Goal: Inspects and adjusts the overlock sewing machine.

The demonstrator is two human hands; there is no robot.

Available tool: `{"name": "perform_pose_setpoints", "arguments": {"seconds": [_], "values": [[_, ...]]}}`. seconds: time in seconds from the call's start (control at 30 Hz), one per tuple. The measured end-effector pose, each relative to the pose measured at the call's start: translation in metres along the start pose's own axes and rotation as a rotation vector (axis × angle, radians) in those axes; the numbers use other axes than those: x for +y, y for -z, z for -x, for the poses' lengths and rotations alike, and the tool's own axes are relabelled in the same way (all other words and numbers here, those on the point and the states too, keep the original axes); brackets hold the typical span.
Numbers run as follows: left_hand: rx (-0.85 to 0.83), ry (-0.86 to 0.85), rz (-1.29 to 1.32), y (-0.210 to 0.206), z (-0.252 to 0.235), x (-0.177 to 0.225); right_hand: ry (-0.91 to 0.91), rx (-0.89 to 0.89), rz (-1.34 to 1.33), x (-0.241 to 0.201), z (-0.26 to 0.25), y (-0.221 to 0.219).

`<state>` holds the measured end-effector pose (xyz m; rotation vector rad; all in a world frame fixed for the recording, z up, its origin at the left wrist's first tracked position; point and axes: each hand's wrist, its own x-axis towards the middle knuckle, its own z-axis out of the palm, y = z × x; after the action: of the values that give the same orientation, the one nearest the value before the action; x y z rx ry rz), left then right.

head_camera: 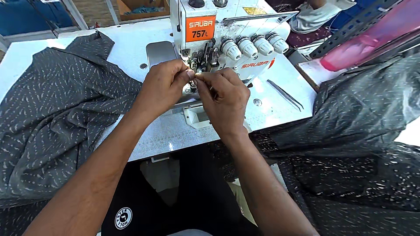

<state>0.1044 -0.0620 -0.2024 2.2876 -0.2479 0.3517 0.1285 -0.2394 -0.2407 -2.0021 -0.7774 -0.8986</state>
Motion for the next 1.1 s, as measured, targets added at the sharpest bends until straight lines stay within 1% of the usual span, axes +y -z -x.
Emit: {"name": "perform_pose_setpoints", "arguments": {"seconds": [0.13, 0.2, 0.33, 0.4, 0.47, 0.8, 1.1], "values": [[-0.001, 0.046, 0.002, -0.003, -0.006, -0.010, -0.007, 0.008, 0.034, -0.001, -0.001, -0.005], [0.024, 0.084, 0.035, -0.004, -0.007, -0.012, 0.006, 0.008, 0.064, -0.001, -0.001, -0.007], [0.209, 0.107, 0.206, -0.010, -0.004, -0.018, 0.031, 0.022, 0.118, -0.003, -0.002, -0.011], [0.304, 0.109, 0.231, -0.014, -0.001, -0.019, 0.033, 0.025, 0.137, -0.003, -0.002, -0.012], [0.357, 0.115, 0.213, -0.016, 0.001, -0.019, 0.039, 0.024, 0.149, -0.004, -0.001, -0.013], [0.383, 0.084, 0.152, -0.018, 0.003, -0.020, 0.050, 0.009, 0.169, -0.006, -0.004, -0.009], [0.380, 0.094, 0.132, -0.018, 0.003, -0.020, 0.039, 0.002, 0.178, -0.007, -0.004, -0.010]]}}
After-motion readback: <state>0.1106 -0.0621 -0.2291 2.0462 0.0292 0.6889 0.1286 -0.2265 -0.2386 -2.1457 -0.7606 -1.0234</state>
